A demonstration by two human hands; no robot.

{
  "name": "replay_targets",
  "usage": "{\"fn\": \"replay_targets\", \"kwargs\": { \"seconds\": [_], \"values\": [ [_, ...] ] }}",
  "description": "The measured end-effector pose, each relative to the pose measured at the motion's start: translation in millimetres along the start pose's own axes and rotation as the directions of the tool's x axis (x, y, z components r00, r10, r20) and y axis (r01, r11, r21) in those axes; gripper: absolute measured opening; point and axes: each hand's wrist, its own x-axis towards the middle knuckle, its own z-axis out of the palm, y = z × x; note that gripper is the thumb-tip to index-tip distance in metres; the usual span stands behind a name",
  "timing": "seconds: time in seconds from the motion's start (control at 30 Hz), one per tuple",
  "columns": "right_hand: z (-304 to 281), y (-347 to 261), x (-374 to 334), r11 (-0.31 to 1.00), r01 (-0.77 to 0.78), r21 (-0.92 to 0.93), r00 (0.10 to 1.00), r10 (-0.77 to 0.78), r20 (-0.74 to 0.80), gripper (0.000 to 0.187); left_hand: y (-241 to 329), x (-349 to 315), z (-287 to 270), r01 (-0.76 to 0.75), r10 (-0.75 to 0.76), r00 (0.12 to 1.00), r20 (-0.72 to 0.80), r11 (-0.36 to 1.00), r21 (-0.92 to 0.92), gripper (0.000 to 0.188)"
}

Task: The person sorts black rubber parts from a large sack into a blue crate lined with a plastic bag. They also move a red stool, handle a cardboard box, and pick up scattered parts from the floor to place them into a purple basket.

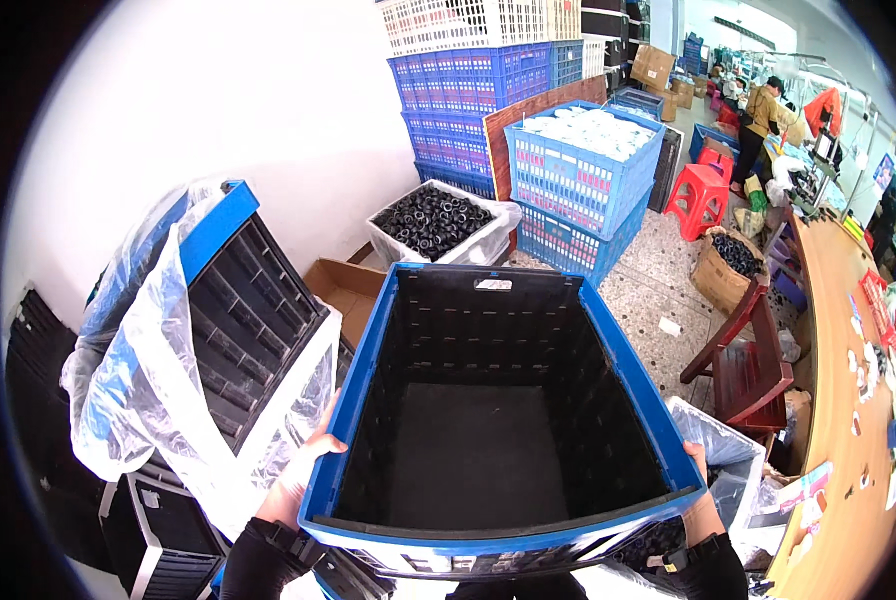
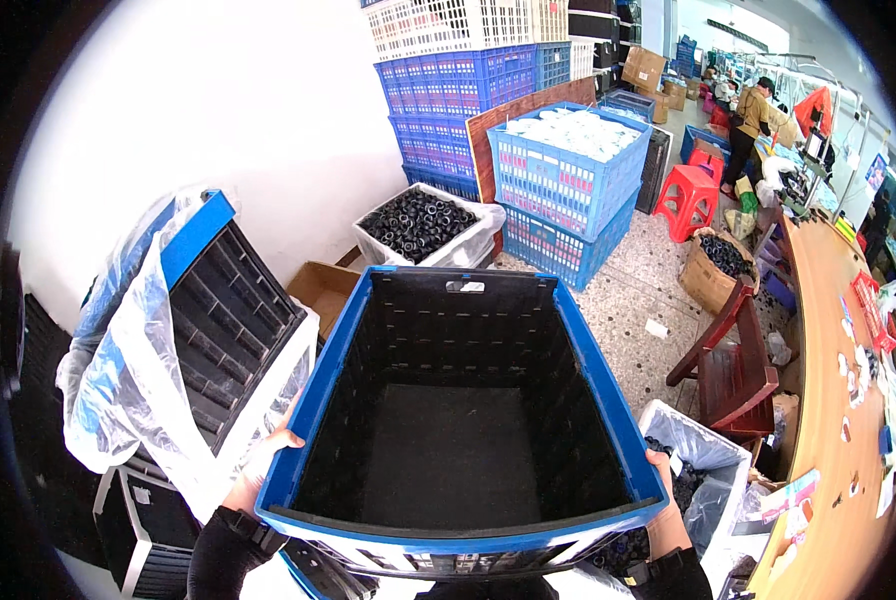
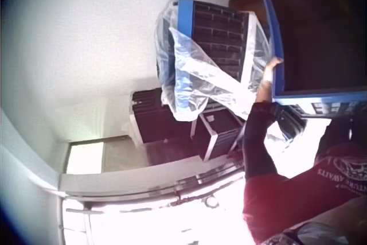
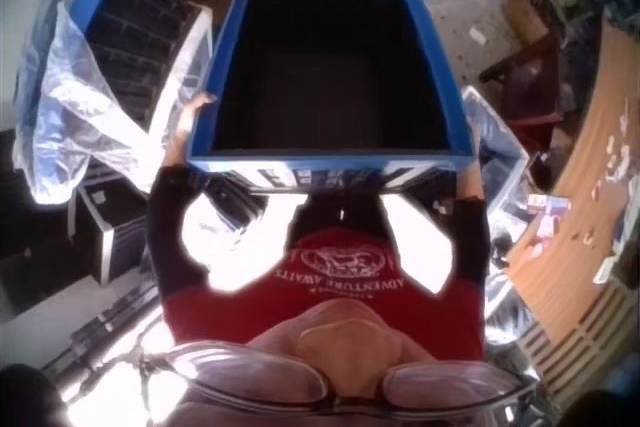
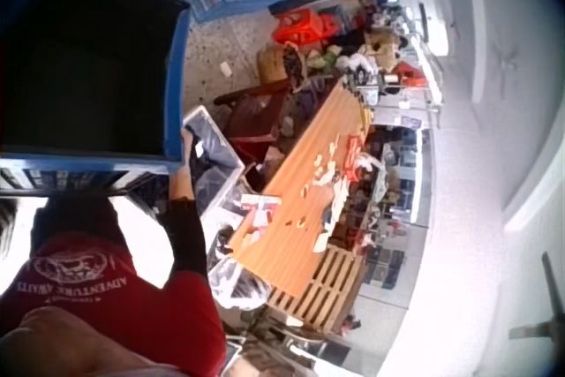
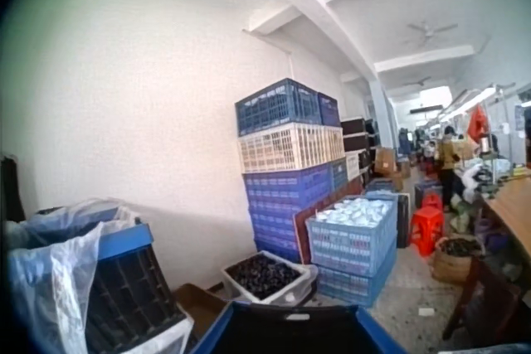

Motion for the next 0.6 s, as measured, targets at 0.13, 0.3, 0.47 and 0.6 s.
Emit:
{"fn": "replay_targets", "kwargs": {
  "seconds": [0.13,0.3,0.47,0.6],
  "values": [
    [-1.1,-14.9,76.2,0.999,0.05,-0.007,0.998,-0.05,-0.034,0.052,-10.4,115.3,-18.8,-0.048,0.052,0.988,0.146,0.998,-0.028,0.097],
    [32.0,-41.8,159.9,0.997,0.042,0.071,0.999,-0.04,-0.035,0.053,2.2,241.4,-3.1,0.036,-0.024,0.982,0.189,0.998,-0.06,0.099],
    [1.4,-63.3,261.8,0.998,0.014,0.068,0.996,-0.009,-0.086,0.052,7.1,379.9,12.2,0.064,-0.056,0.971,0.232,0.998,-0.026,0.1],
    [-22.0,-54.7,340.1,0.989,0.086,0.121,0.975,-0.058,-0.215,0.048,-4.2,479.3,11.8,0.116,-0.11,0.963,0.244,0.993,-0.011,0.099]
  ]
}}
